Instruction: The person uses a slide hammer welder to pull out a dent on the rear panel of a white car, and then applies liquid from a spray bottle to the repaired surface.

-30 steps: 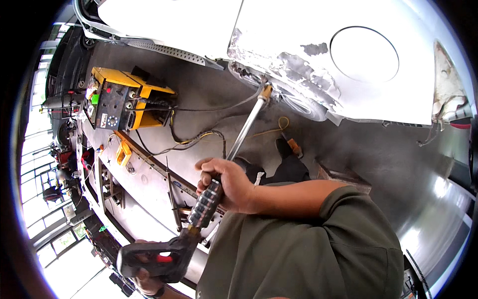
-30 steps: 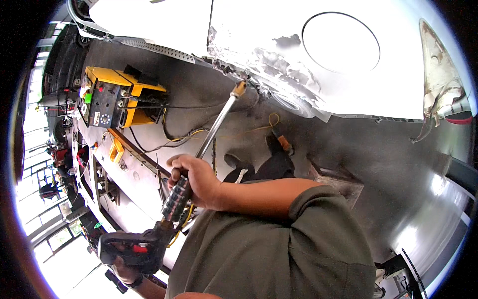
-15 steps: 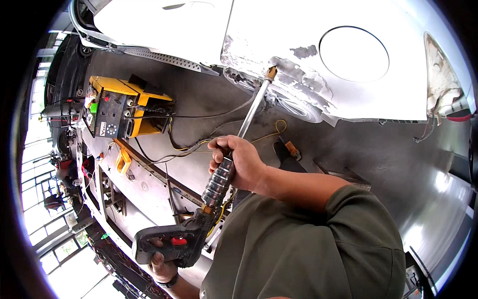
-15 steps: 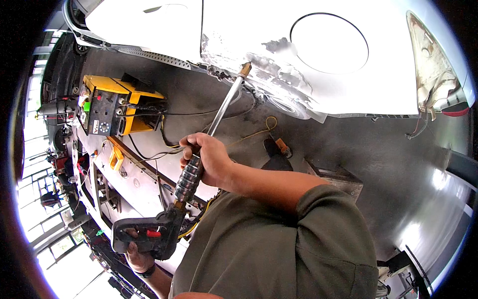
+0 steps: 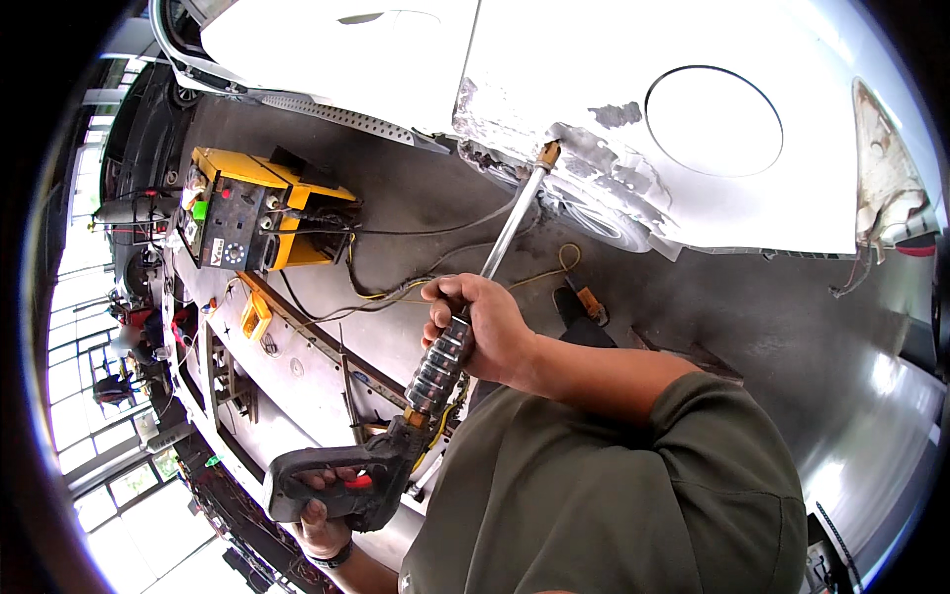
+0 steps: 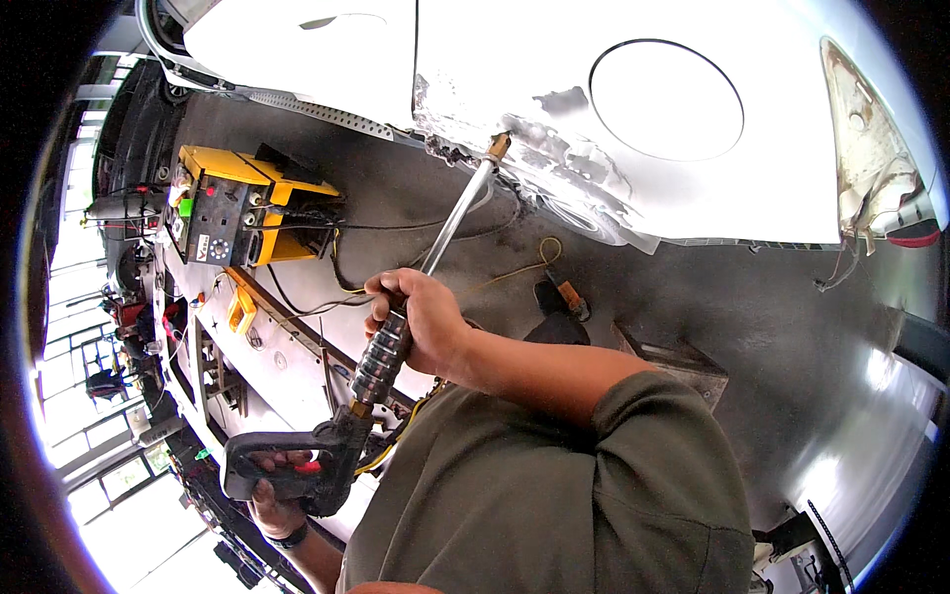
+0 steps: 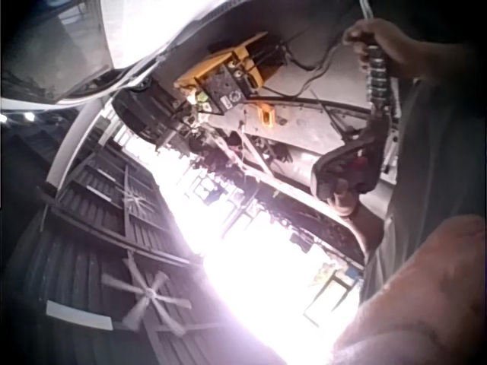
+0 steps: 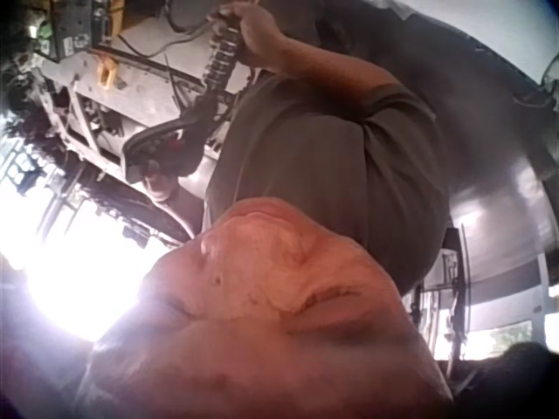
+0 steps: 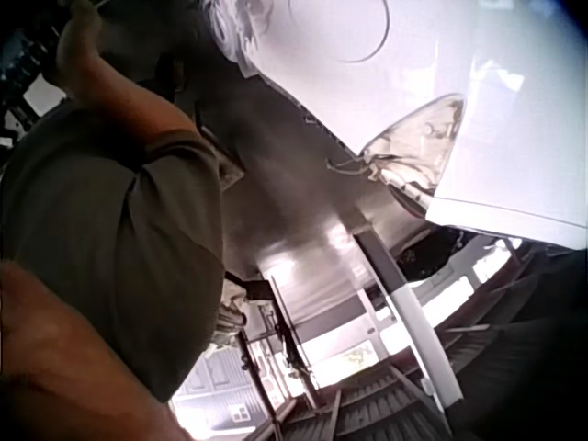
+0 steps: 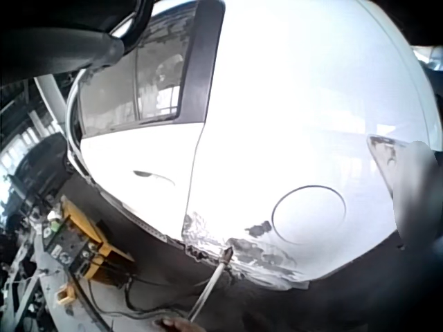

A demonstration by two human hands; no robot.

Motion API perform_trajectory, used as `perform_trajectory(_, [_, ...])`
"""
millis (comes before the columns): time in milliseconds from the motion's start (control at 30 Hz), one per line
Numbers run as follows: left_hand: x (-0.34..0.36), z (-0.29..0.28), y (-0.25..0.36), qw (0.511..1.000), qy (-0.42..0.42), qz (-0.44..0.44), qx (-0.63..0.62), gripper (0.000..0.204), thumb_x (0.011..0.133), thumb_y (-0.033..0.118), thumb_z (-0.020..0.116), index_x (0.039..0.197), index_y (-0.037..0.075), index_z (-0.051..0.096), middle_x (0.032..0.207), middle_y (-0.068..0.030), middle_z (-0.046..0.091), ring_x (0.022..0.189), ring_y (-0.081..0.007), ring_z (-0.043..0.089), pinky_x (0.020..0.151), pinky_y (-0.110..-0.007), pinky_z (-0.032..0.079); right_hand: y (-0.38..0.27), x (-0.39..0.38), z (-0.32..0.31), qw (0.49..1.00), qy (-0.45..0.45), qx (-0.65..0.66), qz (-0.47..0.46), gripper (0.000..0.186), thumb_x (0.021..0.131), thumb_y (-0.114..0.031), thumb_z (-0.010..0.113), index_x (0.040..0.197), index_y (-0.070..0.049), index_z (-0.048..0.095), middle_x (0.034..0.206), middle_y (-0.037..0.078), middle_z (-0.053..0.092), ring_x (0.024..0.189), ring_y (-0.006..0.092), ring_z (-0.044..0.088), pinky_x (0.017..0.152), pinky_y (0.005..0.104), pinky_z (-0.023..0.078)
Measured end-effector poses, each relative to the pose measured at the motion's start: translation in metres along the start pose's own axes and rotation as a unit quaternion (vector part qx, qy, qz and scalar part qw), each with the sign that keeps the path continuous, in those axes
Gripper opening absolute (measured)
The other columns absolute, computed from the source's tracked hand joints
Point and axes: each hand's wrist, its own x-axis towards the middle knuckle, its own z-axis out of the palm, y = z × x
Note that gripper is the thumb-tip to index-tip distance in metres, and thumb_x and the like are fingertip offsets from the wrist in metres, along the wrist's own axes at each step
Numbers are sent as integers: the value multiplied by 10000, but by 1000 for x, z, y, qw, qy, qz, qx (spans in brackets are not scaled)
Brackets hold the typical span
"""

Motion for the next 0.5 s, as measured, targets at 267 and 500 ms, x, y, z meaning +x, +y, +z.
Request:
perform_trajectory(267, [8,21,19,999,-23,17,40,506,740,436,845,1011,92,593,1253,-169,528,1209,-379,551,1104,-570,399,-35,2,1,996,-34,-18,-85,447,877,-182,546,1244,59,461,668,59,527,640,254,573,708,439,520])
perform_trajectory(500, [9,34,46,997,13,46,65,566,747,394,854,1100,25,609,1259,-179,561,1283,-395,534,1087,-559,426,-115,41,-24,971,-67,90,-210,276,932,-147,501,1174,-14,502,597,-4,541,534,188,589,603,371,534])
